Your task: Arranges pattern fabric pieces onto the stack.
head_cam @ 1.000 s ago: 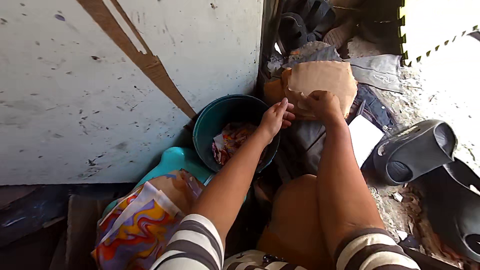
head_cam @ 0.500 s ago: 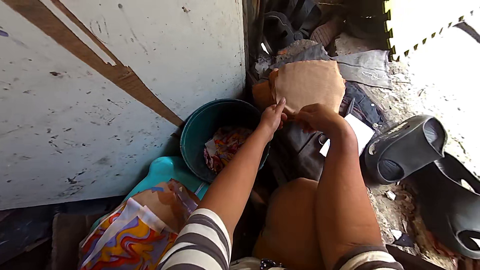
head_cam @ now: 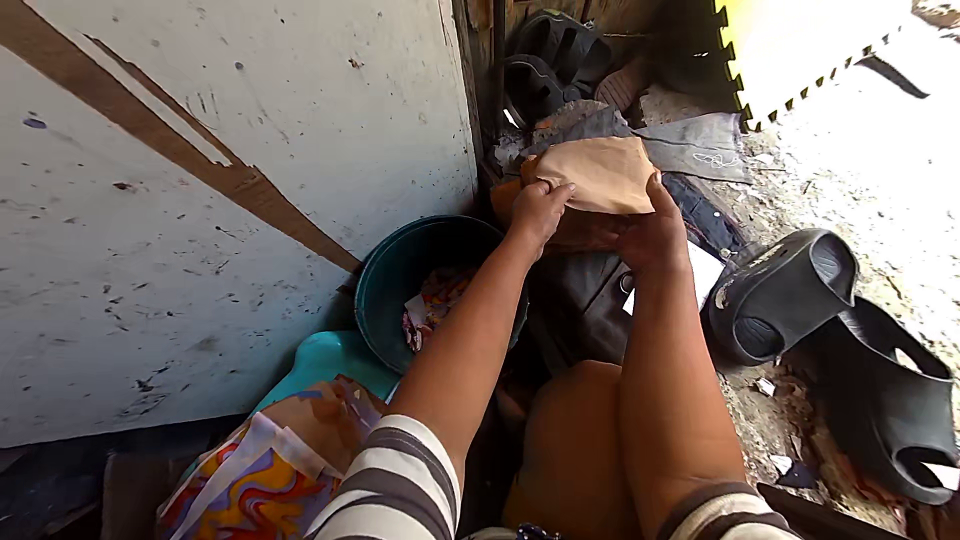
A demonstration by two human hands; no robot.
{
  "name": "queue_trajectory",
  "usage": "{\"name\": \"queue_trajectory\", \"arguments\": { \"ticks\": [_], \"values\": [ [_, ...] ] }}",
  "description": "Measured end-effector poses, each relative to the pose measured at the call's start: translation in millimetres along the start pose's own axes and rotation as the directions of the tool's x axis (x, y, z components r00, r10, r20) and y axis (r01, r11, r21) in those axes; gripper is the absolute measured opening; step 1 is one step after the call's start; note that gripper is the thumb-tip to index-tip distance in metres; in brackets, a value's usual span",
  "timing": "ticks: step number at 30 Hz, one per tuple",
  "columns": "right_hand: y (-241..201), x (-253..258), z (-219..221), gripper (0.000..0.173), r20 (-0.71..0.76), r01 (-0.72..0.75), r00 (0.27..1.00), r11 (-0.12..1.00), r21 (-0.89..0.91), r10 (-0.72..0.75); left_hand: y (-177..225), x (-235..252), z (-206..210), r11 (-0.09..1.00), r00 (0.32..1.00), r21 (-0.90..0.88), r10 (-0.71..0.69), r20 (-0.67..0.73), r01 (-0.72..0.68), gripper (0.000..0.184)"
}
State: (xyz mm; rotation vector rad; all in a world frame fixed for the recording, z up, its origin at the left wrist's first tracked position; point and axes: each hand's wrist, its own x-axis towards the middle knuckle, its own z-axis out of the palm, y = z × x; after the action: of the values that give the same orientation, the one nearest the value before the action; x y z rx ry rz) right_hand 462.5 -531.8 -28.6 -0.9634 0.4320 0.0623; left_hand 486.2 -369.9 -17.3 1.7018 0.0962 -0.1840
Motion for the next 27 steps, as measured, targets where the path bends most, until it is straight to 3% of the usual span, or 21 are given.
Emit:
{"name": "queue_trajectory", "arguments": {
  "ticks": [2, 6, 13, 17, 21, 23, 27],
  "values": [
    [2, 12, 0, 0.044, -0.120, 0.092, 0.990, 0.986, 0.140, -0.075, -5, -6, -2, 0.998, 0.997, 0.000, -0.070, 0.016, 0.070, 0.025],
    [16, 26, -1, 0.048, -0.185, 0.197, 0.960, 0.976, -0.091, -0.211, -22, -29, -14, 0.977, 0.976, 0.078, -0.204, 0.078, 0.198, 0.045],
    [14, 21, 22, 0.061, -0.137, 0.056, 0.989, 0.998, 0.007, -0.054, -32, -86, -59, 0.980, 0.986, 0.128, -0.161, 0.039, 0.155, 0.039],
    [23, 26, 32, 0.060, -0.127, 0.144, 0.979, 0.983, -0.114, -0.158, -31, -132, -89, 0.982, 0.990, 0.145, -0.133, 0.054, 0.123, 0.037],
    [23, 26, 31, 0.042, -0.153, 0.161, 0.957, 0.892, -0.422, -0.245, -36, -186, -118, 0.986, 0.996, 0.157, -0.066, 0.061, 0.056, 0.034],
    [18, 23, 31, 0.044, -0.151, 0.196, 0.942, 0.858, -0.474, -0.298, -40, -212, -131, 0.989, 0.997, 0.146, -0.043, 0.059, 0.034, 0.031],
    [15, 1, 41, 0.048, -0.003, 0.339, 0.915, 0.776, -0.531, -0.403, -51, -256, -152, 0.999, 1.000, 0.048, -0.027, 0.002, 0.027, 0.028]
  ]
}}
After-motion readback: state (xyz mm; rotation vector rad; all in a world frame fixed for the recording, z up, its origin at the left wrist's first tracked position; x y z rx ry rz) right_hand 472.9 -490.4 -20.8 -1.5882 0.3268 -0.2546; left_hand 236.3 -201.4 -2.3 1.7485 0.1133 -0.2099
